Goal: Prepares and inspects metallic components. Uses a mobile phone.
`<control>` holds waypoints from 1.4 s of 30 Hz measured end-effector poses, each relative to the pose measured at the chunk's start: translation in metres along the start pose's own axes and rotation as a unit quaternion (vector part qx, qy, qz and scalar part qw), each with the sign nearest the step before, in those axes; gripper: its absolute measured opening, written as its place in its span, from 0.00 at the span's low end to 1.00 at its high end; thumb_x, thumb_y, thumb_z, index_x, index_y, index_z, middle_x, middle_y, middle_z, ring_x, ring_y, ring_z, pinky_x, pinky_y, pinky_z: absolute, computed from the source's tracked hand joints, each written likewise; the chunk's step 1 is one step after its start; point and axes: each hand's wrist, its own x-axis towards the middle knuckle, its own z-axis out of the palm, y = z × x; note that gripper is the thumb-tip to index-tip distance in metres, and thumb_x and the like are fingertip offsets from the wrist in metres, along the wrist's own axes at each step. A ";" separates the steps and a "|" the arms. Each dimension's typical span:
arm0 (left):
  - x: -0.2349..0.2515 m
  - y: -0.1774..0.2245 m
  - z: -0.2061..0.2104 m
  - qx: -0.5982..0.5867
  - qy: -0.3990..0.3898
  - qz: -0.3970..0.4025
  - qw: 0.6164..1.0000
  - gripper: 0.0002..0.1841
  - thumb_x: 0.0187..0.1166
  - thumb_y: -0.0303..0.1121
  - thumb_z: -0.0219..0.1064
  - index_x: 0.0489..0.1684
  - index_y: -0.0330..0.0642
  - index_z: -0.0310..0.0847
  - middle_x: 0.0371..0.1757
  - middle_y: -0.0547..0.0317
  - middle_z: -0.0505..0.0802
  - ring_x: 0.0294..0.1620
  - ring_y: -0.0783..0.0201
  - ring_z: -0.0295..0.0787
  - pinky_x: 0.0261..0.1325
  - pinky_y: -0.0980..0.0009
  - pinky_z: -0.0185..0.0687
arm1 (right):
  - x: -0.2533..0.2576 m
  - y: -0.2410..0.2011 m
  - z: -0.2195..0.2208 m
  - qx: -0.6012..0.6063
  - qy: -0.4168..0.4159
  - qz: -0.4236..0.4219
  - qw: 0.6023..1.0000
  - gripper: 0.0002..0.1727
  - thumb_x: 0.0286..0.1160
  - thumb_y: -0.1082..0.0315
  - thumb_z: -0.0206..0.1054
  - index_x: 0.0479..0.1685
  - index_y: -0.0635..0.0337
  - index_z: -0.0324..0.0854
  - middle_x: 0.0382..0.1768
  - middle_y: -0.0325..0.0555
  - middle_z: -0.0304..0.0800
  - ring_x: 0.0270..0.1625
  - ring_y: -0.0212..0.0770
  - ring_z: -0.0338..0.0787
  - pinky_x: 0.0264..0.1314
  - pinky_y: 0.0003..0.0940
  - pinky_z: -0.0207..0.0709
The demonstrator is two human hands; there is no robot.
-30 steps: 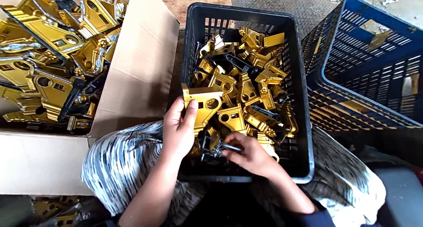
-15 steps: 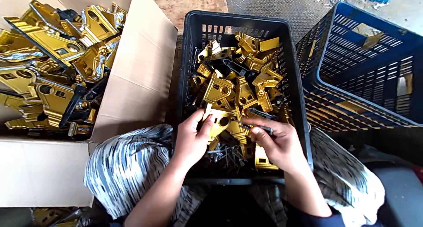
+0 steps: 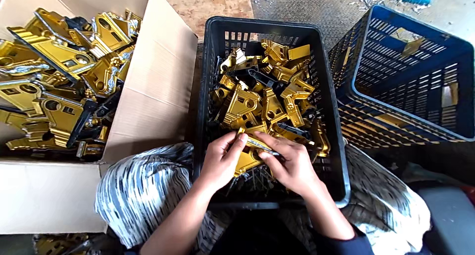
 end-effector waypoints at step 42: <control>-0.017 -0.031 -0.004 -0.098 -0.235 -0.048 0.966 0.11 0.74 0.29 0.66 0.51 0.37 0.84 0.42 0.66 0.93 0.42 0.76 0.90 0.50 0.73 0.88 | -0.016 -0.025 0.029 0.114 -0.040 0.199 0.972 0.08 0.78 0.66 0.68 0.49 0.59 0.86 0.38 0.37 0.95 0.43 0.25 0.92 0.52 0.23 0.86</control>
